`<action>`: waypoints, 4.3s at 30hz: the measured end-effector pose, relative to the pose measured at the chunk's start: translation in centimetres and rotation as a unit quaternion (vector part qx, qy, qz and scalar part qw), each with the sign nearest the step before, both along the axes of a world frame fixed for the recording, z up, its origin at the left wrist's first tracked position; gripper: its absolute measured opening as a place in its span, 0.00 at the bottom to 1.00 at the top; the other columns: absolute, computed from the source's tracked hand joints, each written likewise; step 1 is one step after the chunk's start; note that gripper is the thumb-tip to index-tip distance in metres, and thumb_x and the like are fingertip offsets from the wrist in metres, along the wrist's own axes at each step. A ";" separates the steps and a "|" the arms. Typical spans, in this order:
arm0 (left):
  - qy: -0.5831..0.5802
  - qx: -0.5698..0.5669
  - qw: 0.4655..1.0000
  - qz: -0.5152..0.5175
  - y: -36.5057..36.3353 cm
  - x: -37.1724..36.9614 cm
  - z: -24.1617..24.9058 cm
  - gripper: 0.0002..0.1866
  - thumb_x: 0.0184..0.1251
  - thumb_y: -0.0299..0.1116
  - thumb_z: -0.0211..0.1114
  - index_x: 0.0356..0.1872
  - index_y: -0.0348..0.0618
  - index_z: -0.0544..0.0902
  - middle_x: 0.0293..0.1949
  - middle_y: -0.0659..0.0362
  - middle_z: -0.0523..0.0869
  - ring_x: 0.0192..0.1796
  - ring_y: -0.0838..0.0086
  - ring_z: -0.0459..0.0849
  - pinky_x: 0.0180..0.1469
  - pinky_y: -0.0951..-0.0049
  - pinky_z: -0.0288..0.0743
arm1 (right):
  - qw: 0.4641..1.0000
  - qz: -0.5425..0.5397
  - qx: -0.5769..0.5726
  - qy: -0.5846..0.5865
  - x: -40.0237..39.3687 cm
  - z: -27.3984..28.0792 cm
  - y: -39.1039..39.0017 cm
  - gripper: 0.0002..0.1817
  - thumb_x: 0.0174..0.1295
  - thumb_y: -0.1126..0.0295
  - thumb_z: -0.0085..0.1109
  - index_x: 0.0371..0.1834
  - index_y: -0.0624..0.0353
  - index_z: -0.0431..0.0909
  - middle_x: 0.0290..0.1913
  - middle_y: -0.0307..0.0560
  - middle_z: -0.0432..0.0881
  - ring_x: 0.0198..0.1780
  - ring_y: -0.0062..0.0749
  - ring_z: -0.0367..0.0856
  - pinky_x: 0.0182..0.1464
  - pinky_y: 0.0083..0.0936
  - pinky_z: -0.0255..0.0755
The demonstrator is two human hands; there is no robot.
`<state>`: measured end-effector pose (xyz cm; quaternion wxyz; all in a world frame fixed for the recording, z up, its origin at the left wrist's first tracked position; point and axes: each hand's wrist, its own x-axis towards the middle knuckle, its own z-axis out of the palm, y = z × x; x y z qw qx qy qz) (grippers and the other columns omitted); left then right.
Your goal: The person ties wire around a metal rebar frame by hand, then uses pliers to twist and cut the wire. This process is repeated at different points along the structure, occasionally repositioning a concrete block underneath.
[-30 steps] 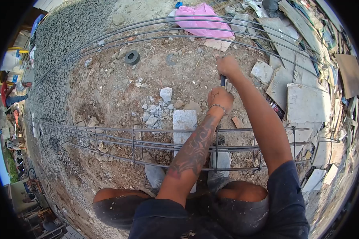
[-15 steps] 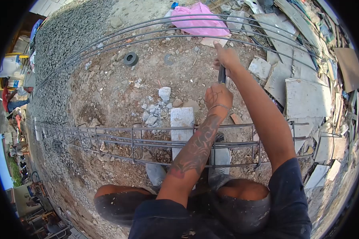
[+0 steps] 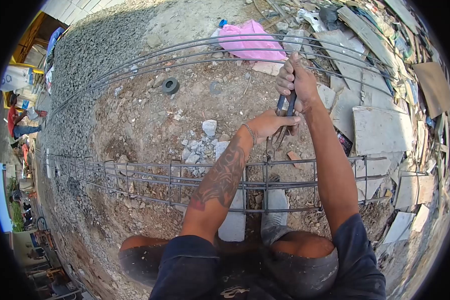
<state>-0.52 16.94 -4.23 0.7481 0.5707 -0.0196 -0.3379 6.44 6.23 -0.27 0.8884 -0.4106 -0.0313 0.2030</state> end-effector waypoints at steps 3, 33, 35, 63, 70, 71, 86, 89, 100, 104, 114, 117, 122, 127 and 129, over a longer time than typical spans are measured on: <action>0.079 -0.077 0.994 0.004 0.1 -0.2 -0.1 0.10 0.64 0.38 0.62 0.28 0.44 0.76 0.21 0.65 0.73 0.21 0.80 0.71 0.26 0.75 0.65 | 1.000 0.014 0.001 -0.015 0.2 -0.4 0.0 0.22 0.67 0.47 0.45 0.21 0.49 0.58 0.16 0.28 0.56 0.15 0.13 0.54 0.15 0.13 0.54; -0.144 0.329 0.932 -0.044 9.5 -11.2 13.4 0.27 0.57 0.42 0.68 0.53 0.34 0.76 0.43 0.44 0.83 0.45 0.63 0.85 0.44 0.69 0.77 | 0.993 0.070 0.096 0.000 0.4 -2.3 -0.3 0.21 0.66 0.46 0.45 0.26 0.51 0.60 0.18 0.28 0.55 0.17 0.12 0.52 0.17 0.11 0.52; -0.185 0.275 0.943 0.038 10.2 -10.1 12.5 0.26 0.57 0.43 0.67 0.51 0.35 0.77 0.42 0.47 0.83 0.44 0.65 0.84 0.45 0.70 0.76 | 0.990 0.089 0.108 -0.024 0.0 -2.3 -0.5 0.22 0.67 0.46 0.43 0.25 0.51 0.59 0.18 0.28 0.55 0.17 0.12 0.52 0.17 0.11 0.52; 0.061 -0.101 0.984 0.131 0.3 -1.9 1.8 0.09 0.59 0.31 0.62 0.25 0.38 0.73 0.19 0.66 0.73 0.18 0.81 0.69 0.22 0.77 0.64 | 0.935 0.297 0.185 -0.066 -0.1 0.0 0.9 0.22 0.66 0.49 0.49 0.25 0.55 0.67 0.18 0.32 0.64 0.18 0.15 0.63 0.22 0.15 0.64; -0.317 0.425 0.678 0.509 -4.4 -4.2 0.4 0.09 0.56 0.30 0.65 0.31 0.36 0.77 0.26 0.59 0.79 0.31 0.74 0.78 0.31 0.67 0.69 | 0.841 -0.072 -0.431 -0.319 -5.9 5.0 5.5 0.24 0.61 0.48 0.57 0.29 0.62 0.76 0.21 0.41 0.75 0.23 0.23 0.76 0.27 0.25 0.74; -0.312 0.424 0.678 0.512 -4.5 -4.4 0.1 0.09 0.56 0.30 0.65 0.31 0.36 0.77 0.26 0.59 0.79 0.31 0.74 0.78 0.31 0.67 0.69 | 0.840 -0.066 -0.433 -0.320 -6.0 5.1 5.5 0.24 0.61 0.48 0.57 0.29 0.62 0.76 0.21 0.41 0.75 0.23 0.23 0.76 0.27 0.25 0.74; -0.216 0.103 0.956 -0.169 3.9 1.0 2.4 0.13 0.59 0.38 0.64 0.29 0.37 0.79 0.16 0.63 0.75 0.16 0.75 0.72 0.21 0.73 0.66 | 0.928 0.307 0.145 -0.153 -0.3 0.1 1.6 0.23 0.65 0.48 0.47 0.38 0.60 0.72 0.20 0.33 0.64 0.21 0.18 0.64 0.29 0.20 0.70; -0.061 0.040 0.988 0.133 0.5 -2.0 0.4 0.10 0.59 0.34 0.62 0.25 0.38 0.75 0.15 0.60 0.76 0.15 0.70 0.73 0.21 0.71 0.68 | 0.955 0.250 0.066 -0.148 -0.7 0.9 0.8 0.23 0.63 0.47 0.50 0.33 0.60 0.72 0.19 0.34 0.68 0.20 0.19 0.69 0.26 0.20 0.71; -0.256 0.326 0.812 0.412 -1.6 -4.7 3.0 0.12 0.53 0.33 0.68 0.30 0.35 0.77 0.19 0.58 0.77 0.22 0.70 0.77 0.27 0.70 0.69 | 0.954 0.110 -0.226 -0.163 -3.3 3.4 3.5 0.23 0.63 0.48 0.53 0.30 0.60 0.75 0.24 0.41 0.77 0.24 0.25 0.76 0.28 0.25 0.71; 0.009 -0.103 0.987 0.120 1.7 -3.8 3.2 0.11 0.61 0.33 0.61 0.26 0.33 0.76 0.19 0.62 0.76 0.19 0.78 0.70 0.25 0.74 0.66 | 0.963 0.242 0.022 -0.119 -2.6 2.6 1.4 0.23 0.64 0.48 0.52 0.33 0.61 0.75 0.25 0.40 0.78 0.25 0.23 0.77 0.28 0.21 0.72; -0.362 0.468 0.654 0.471 -4.4 -3.8 0.1 0.09 0.64 0.31 0.55 0.30 0.34 0.78 0.20 0.58 0.80 0.23 0.74 0.77 0.27 0.72 0.69 | 0.871 -0.053 -0.415 -0.258 -5.5 4.5 3.1 0.29 0.61 0.43 0.53 0.40 0.64 0.77 0.30 0.46 0.80 0.31 0.32 0.76 0.35 0.30 0.69; -0.159 0.217 0.947 0.175 0.0 -3.3 4.1 0.19 0.72 0.40 0.48 0.42 0.31 0.76 0.33 0.52 0.84 0.36 0.69 0.83 0.37 0.69 0.74 | 0.964 0.061 -0.246 -0.077 -3.9 5.0 1.8 0.23 0.68 0.50 0.45 0.42 0.62 0.75 0.25 0.32 0.63 0.27 0.16 0.62 0.32 0.17 0.63; -0.075 -0.087 0.986 0.121 1.6 -2.6 2.6 0.23 0.74 0.38 0.42 0.57 0.25 0.66 0.51 0.44 0.77 0.53 0.55 0.79 0.60 0.60 0.71 | 0.971 0.093 -0.185 -0.116 -2.0 3.1 0.4 0.15 0.71 0.63 0.42 0.50 0.62 0.72 0.28 0.33 0.66 0.28 0.18 0.66 0.34 0.17 0.68; -0.070 -0.211 0.958 0.179 0.1 -3.0 3.4 0.25 0.71 0.34 0.43 0.62 0.23 0.61 0.55 0.41 0.73 0.56 0.53 0.76 0.61 0.57 0.68 | 0.985 -0.013 -0.123 -0.117 -3.1 4.1 -2.4 0.17 0.70 0.62 0.45 0.51 0.63 0.72 0.28 0.35 0.67 0.29 0.20 0.70 0.34 0.19 0.72; -0.106 -0.195 0.962 0.160 -0.5 -3.1 6.3 0.25 0.69 0.32 0.44 0.61 0.23 0.61 0.55 0.40 0.74 0.56 0.52 0.76 0.61 0.56 0.68 | 0.988 -0.032 -0.062 -0.139 -3.5 6.1 -3.5 0.17 0.70 0.62 0.45 0.51 0.65 0.71 0.28 0.35 0.67 0.29 0.19 0.69 0.33 0.19 0.71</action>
